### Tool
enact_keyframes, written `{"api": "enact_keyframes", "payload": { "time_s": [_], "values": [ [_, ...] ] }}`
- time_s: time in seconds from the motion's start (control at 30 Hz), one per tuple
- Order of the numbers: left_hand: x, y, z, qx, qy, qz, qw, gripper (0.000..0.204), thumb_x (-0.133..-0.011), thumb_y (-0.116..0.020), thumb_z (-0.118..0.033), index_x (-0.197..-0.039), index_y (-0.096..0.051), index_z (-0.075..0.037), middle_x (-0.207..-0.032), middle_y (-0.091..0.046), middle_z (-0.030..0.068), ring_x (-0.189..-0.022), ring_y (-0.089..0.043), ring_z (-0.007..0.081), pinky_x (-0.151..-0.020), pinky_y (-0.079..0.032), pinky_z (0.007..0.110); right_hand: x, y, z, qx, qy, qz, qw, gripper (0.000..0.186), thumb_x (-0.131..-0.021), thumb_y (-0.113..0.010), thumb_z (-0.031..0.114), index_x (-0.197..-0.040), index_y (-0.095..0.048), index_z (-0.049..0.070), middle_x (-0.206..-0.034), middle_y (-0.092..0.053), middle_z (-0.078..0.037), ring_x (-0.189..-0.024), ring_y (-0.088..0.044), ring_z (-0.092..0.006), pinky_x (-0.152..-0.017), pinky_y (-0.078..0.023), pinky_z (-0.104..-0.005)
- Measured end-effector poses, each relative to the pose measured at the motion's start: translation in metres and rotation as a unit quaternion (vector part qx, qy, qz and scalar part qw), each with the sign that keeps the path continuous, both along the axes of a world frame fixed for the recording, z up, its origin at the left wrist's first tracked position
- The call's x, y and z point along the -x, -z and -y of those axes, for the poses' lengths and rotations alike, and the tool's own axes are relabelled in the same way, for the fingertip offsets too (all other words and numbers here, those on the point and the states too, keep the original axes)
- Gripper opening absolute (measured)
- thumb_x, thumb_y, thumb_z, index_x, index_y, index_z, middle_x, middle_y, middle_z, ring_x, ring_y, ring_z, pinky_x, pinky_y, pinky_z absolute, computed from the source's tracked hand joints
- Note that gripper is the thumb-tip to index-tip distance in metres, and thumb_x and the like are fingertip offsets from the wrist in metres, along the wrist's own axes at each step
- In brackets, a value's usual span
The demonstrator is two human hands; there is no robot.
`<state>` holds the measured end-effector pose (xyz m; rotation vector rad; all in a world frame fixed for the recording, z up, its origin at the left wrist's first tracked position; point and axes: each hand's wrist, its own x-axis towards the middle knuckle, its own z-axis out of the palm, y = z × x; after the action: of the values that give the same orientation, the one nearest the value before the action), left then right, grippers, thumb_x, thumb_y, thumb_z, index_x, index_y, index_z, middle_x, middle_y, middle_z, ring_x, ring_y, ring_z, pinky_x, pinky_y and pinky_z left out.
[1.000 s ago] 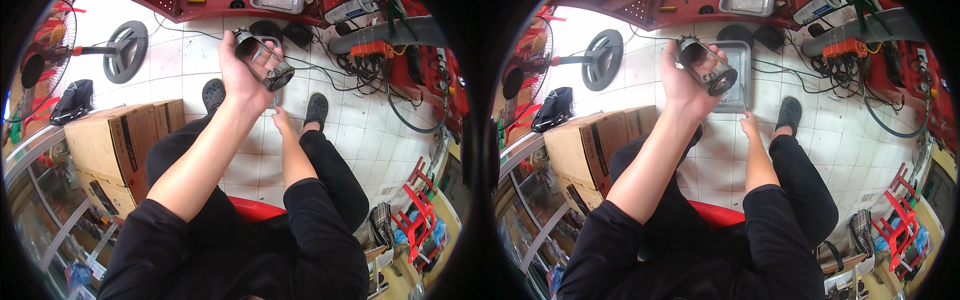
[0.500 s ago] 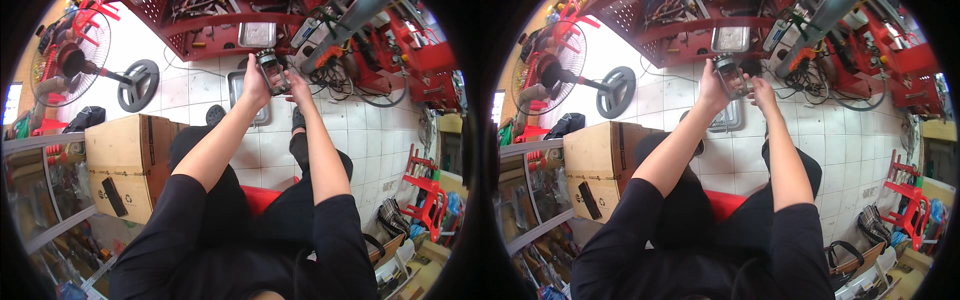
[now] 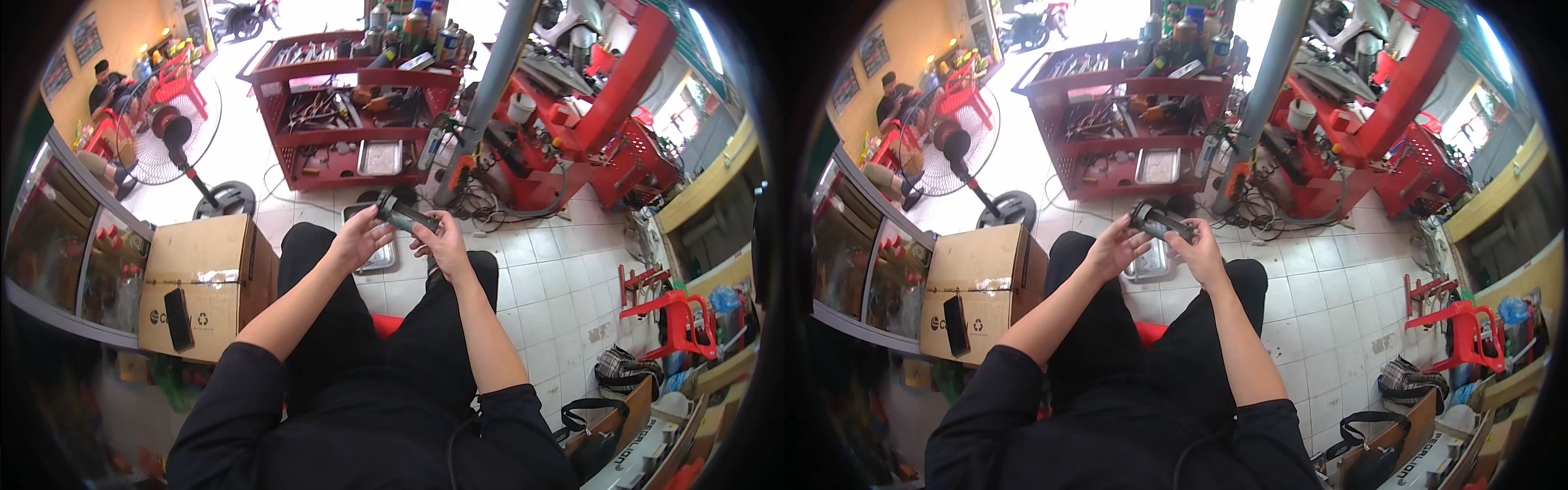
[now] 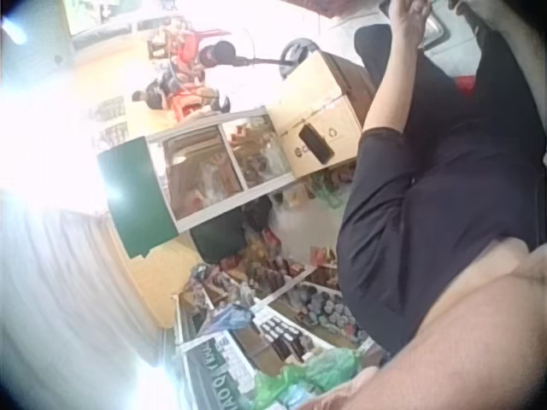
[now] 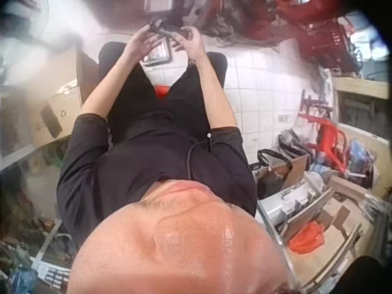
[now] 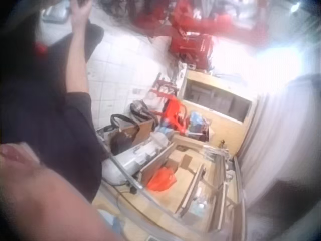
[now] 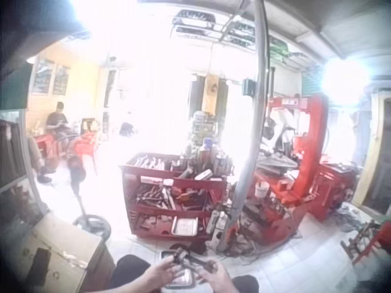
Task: The person sits on a red chair in a workshop and uses a T-handle wrench to tighten a bolt on a metal gear assembly. They rotate the gear to check the fit and then place the wrench into a metal tray on the floor.
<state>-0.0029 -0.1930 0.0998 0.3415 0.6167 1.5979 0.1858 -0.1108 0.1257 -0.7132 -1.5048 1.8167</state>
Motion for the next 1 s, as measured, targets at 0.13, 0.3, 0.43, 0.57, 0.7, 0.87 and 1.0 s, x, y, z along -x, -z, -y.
{"api": "enact_keyframes", "payload": {
  "time_s": [0.13, 0.3, 0.43, 0.57, 0.7, 0.87, 1.0],
  "values": [
    [-0.017, -0.026, 0.040, -0.093, 0.087, -0.060, 0.990, 0.032, -0.093, -0.058, -0.021, -0.121, -0.053, -0.007, -0.115, -0.062, 0.0064, -0.104, -0.062, 0.0225, -0.083, -0.052, 0.035, -0.026, -0.059, 0.022, -0.142, 0.011, 0.014, 0.990, 0.043, -0.082, -0.076, 0.014, -0.114, -0.051, 0.002, -0.090, -0.061, -0.006, -0.075, -0.060, -0.0106, -0.064, -0.049, -0.0233],
    [-0.059, -0.052, 0.094, -0.117, 0.158, -0.035, 0.980, 0.058, -0.096, -0.041, -0.053, -0.128, -0.050, -0.006, -0.117, -0.061, 0.0095, -0.103, -0.063, 0.0269, -0.081, -0.050, 0.037, -0.041, -0.136, 0.083, -0.367, 0.018, 0.106, 0.924, 0.056, -0.069, -0.085, 0.015, -0.116, -0.057, 0.004, -0.095, -0.062, -0.002, -0.081, -0.055, -0.0063, -0.069, -0.046, -0.0226],
    [-0.090, -0.070, 0.127, -0.082, 0.168, 0.034, 0.982, 0.074, -0.094, -0.031, -0.066, -0.129, -0.051, -0.005, -0.113, -0.062, 0.0102, -0.091, -0.064, 0.0277, -0.073, -0.051, 0.036, -0.047, -0.154, 0.121, -0.457, 0.011, 0.069, 0.887, 0.059, -0.067, -0.084, 0.030, -0.113, -0.060, 0.003, -0.097, -0.065, -0.011, -0.091, -0.062, -0.0255, -0.080, -0.049, -0.0339],
    [-0.103, -0.082, 0.133, -0.046, 0.182, 0.026, 0.982, 0.082, -0.091, -0.025, -0.072, -0.126, -0.053, -0.003, -0.112, -0.062, 0.0101, -0.085, -0.064, 0.0271, -0.066, -0.051, 0.035, -0.051, -0.154, 0.134, -0.480, 0.012, 0.067, 0.875, 0.058, -0.064, -0.087, 0.020, -0.112, -0.060, 0.002, -0.101, -0.063, -0.007, -0.092, -0.062, -0.0146, -0.078, -0.050, -0.0272],
    [-0.105, -0.088, 0.129, -0.039, 0.100, 0.008, 0.994, 0.077, -0.092, -0.027, -0.069, -0.124, -0.055, -0.005, -0.106, -0.066, 0.0108, -0.090, -0.065, 0.0239, -0.073, -0.052, 0.035, -0.054, -0.150, 0.138, -0.506, 0.009, 0.032, 0.862, 0.062, -0.060, -0.088, 0.017, -0.114, -0.060, 0.003, -0.100, -0.062, -0.008, -0.092, -0.061, -0.0179, -0.079, -0.048, -0.0296],
    [-0.102, -0.120, 0.131, -0.029, 0.011, -0.076, 0.997, 0.067, -0.096, -0.030, -0.059, -0.123, -0.054, -0.003, -0.106, -0.065, 0.0106, -0.097, -0.064, 0.0227, -0.091, -0.049, 0.037, -0.064, -0.159, 0.139, -0.597, 0.010, 0.053, 0.800, 0.069, -0.055, -0.089, 0.016, -0.116, -0.060, 0.005, -0.097, -0.060, -0.008, -0.090, -0.059, -0.0240, -0.080, -0.048, -0.0348],
    [-0.097, -0.139, 0.130, -0.070, 0.009, -0.143, 0.987, 0.070, -0.096, -0.030, -0.059, -0.128, -0.050, 0.001, -0.111, -0.062, 0.0144, -0.101, -0.064, 0.0235, -0.091, -0.052, 0.038, -0.068, -0.163, 0.142, -0.602, 0.015, 0.011, 0.798, 0.063, -0.055, -0.087, 0.018, -0.112, -0.063, 0.009, -0.092, -0.058, -0.007, -0.086, -0.056, -0.0270, -0.075, -0.045, -0.0383]
  ]
}}
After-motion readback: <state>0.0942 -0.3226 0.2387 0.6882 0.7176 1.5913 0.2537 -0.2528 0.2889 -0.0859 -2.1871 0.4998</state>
